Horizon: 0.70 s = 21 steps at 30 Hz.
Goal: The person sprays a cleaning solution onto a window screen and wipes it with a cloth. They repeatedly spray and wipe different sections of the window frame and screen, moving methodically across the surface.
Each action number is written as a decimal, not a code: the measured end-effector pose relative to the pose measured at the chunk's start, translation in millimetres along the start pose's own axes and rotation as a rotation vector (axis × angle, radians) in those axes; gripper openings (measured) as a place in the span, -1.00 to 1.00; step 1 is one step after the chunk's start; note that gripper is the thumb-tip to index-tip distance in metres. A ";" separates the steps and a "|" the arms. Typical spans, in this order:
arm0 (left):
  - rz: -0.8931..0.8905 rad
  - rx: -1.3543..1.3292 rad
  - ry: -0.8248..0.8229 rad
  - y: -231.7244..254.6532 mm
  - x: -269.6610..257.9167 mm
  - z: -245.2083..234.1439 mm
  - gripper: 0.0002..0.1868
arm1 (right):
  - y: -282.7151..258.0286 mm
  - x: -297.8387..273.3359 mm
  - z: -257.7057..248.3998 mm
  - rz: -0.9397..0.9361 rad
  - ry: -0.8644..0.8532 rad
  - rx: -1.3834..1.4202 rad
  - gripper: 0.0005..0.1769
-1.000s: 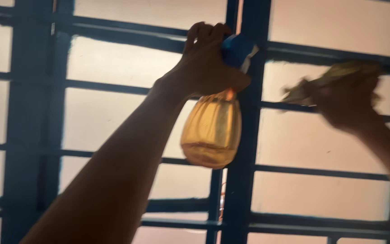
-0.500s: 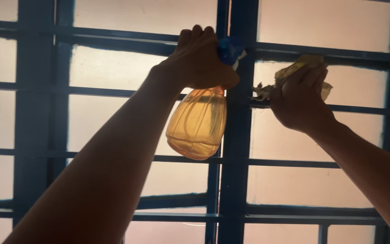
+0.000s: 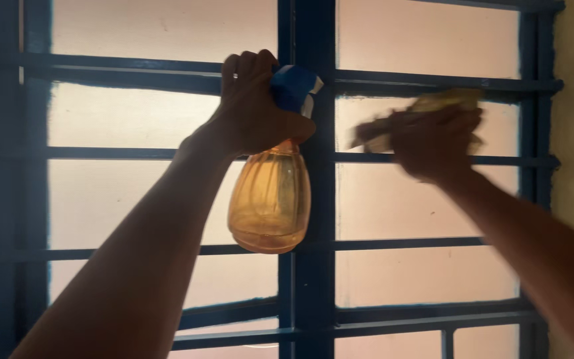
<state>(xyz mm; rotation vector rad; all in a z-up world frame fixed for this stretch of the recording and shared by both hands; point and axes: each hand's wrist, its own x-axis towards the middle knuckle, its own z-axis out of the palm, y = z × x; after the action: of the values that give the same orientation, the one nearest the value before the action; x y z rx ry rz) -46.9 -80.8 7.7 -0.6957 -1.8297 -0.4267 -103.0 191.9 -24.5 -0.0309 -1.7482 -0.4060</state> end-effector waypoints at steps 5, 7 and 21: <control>0.066 0.059 0.019 -1.0 2.4 -1.3 -0.03 | -24.6 4.6 -2.2 -0.036 0.047 0.061 -0.01; 0.016 0.024 0.011 1.1 1.4 -2.1 -0.01 | -25.1 1.8 -3.2 -0.047 0.097 0.083 0.01; 0.010 0.002 0.038 0.4 -2.1 1.7 0.04 | 121.3 -20.8 21.7 0.216 -0.074 0.060 -0.21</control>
<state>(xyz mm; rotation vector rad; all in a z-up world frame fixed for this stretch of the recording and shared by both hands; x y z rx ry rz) -47.4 -80.1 5.1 -0.6902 -1.7898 -0.4289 -89.7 315.9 -17.2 -0.1915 -1.8068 -0.1964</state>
